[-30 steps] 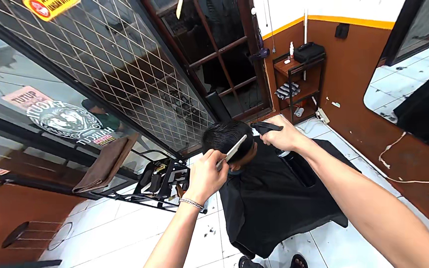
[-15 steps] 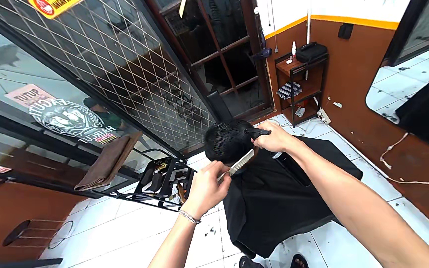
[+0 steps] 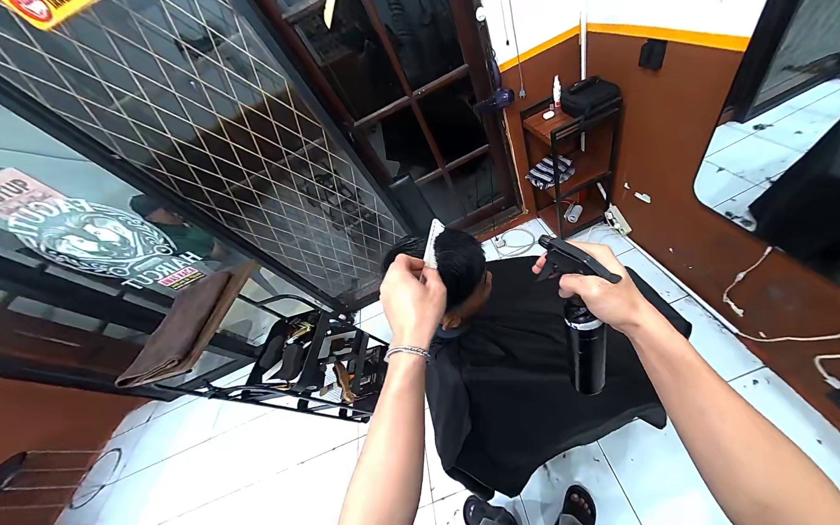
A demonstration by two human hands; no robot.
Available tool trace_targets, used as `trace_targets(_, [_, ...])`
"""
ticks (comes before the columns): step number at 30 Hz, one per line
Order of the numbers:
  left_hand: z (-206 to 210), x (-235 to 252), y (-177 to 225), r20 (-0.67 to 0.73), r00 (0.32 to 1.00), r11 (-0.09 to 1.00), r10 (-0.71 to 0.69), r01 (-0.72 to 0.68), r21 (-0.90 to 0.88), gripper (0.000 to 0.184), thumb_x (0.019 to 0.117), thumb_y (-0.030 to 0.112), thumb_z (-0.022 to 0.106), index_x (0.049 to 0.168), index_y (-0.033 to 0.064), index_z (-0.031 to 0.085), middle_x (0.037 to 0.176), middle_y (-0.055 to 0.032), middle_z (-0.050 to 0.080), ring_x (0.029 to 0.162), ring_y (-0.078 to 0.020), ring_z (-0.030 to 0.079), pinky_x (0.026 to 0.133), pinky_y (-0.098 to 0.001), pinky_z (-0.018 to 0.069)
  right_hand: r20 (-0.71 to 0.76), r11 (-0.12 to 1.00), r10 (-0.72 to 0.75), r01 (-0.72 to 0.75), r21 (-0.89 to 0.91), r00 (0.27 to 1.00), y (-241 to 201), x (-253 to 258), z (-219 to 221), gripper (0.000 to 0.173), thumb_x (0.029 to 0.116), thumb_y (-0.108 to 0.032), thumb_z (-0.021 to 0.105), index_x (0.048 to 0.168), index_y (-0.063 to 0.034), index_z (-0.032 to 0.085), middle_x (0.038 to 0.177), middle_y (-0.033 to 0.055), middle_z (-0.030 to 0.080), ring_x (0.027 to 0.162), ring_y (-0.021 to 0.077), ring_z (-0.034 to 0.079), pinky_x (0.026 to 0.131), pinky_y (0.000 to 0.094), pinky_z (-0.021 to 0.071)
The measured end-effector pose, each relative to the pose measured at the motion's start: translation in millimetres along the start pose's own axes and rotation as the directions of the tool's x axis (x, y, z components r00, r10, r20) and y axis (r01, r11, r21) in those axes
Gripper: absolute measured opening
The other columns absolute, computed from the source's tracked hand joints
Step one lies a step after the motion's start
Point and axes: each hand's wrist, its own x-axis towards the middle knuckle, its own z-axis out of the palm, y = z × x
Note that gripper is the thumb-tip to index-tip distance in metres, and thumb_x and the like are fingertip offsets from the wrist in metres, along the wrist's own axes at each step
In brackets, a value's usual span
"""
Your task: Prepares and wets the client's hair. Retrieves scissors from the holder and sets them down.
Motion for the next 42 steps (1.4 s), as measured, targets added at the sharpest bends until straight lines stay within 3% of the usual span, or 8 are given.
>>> trace_targets(9, [65.9,-70.5,26.7,0.576,0.803,0.981,0.152,-0.195,0.014,0.027,0.0977,0.021,0.056,0.113,0.0029,0.07,0.108,-0.0163,0.071,0.101,-0.0328,0.069,0.087,-0.0562,0.0549,-0.051,0.999,0.004,-0.007,-0.044,0.999,-21.5,-43.8,-10.4,0.036,0.0726,0.0,0.051,0.102,-0.0079,0.071,0.096,-0.0014,0.073,0.068,0.0014,0.062,0.056,0.0181,0.049])
trace_targets(12, [26.7,-64.6,20.7,0.308,0.907,0.956,0.286,-0.251,-0.149,0.025,0.0982,0.018,0.058,0.105,-0.0015,0.073,0.098,-0.0178,0.072,0.093,-0.0315,0.071,0.086,-0.0549,0.0572,-0.103,0.998,-0.055,0.052,-0.027,0.993,-28.1,-60.2,-23.6,0.04,0.0711,-0.001,0.052,0.105,-0.0104,0.071,0.104,-0.0029,0.074,0.09,0.0039,0.068,0.072,0.0209,0.0561])
trace_targets(18, [-21.8,25.0,1.4,-0.066,0.998,0.999,0.005,-0.002,0.05,0.029,0.0961,0.023,0.055,0.112,0.0015,0.065,0.097,-0.0221,0.071,0.092,-0.0434,0.068,0.077,-0.0664,0.0501,-0.177,0.999,-0.045,0.048,0.015,0.983,-22.0,-87.2,-28.7,0.042,0.071,-0.003,0.052,0.107,-0.0115,0.071,0.107,-0.0022,0.074,0.095,0.0065,0.069,0.076,0.0227,0.0572])
trace_targets(26, [35.5,-14.3,44.7,0.258,0.965,0.986,0.049,-0.088,0.143,0.026,0.0953,0.023,0.061,0.105,-0.0004,0.065,0.099,-0.0271,0.067,0.09,-0.0479,0.067,0.07,-0.0685,0.0526,-0.201,1.0,0.022,-0.023,-0.001,0.979,-16.3,-101.6,-27.9,0.037,0.0731,-0.005,0.054,0.105,-0.0125,0.072,0.106,-0.0028,0.074,0.095,0.0059,0.069,0.075,0.0217,0.0568])
trace_targets(30, [63.3,-73.0,23.2,0.578,0.776,0.959,0.252,-0.281,-0.04,0.021,0.0955,0.019,0.059,0.104,0.0044,0.072,0.096,-0.0155,0.072,0.092,-0.034,0.07,0.08,-0.0598,0.0555,-0.193,1.0,0.005,-0.006,-0.004,0.981,-17.2,-110.8,-28.2,0.036,0.0729,-0.008,0.057,0.105,-0.0143,0.072,0.105,-0.0029,0.074,0.096,0.0068,0.069,0.077,0.0222,0.057])
trace_targets(33, [28.6,-75.0,-23.3,0.118,0.903,0.886,0.412,-0.367,-0.284,0.023,0.0981,0.018,0.06,0.103,0.0,0.074,0.095,-0.0117,0.073,0.088,-0.0192,0.071,0.082,-0.0411,0.0594,-0.241,1.0,0.002,0.001,0.011,0.971,-17.2,-124.2,-34.9,0.034,0.0744,-0.011,0.059,0.104,-0.0172,0.073,0.108,-0.0026,0.074,0.1,0.0097,0.069,0.081,0.0252,0.0581])
trace_targets(36, [3.7,-36.3,-64.8,-0.288,0.933,0.871,0.214,-0.316,-0.375,0.021,0.0977,0.013,0.064,0.104,-0.0061,0.067,0.093,-0.0091,0.07,0.083,-0.0042,0.065,0.075,-0.0211,0.0544,-0.268,0.999,0.018,-0.009,0.034,0.963,-14.5,-136.8,-34.0,0.035,0.0742,-0.01,0.059,0.104,-0.018,0.074,0.11,-0.0013,0.075,0.103,0.012,0.07,0.083,0.0268,0.0585])
trace_targets(42, [34.7,-36.6,-87.5,-0.226,0.956,0.922,0.188,-0.251,-0.294,0.022,0.0979,0.012,0.063,0.107,-0.0067,0.069,0.098,-0.016,0.071,0.088,-0.0138,0.068,0.081,-0.0288,0.0553,-0.245,0.996,0.037,-0.017,0.085,0.969,-3.5,-141.8,-21.5,0.034,0.0759,-0.01,0.059,0.105,-0.0188,0.074,0.108,-0.0015,0.075,0.1,0.0116,0.07,0.083,0.0262,0.0586])
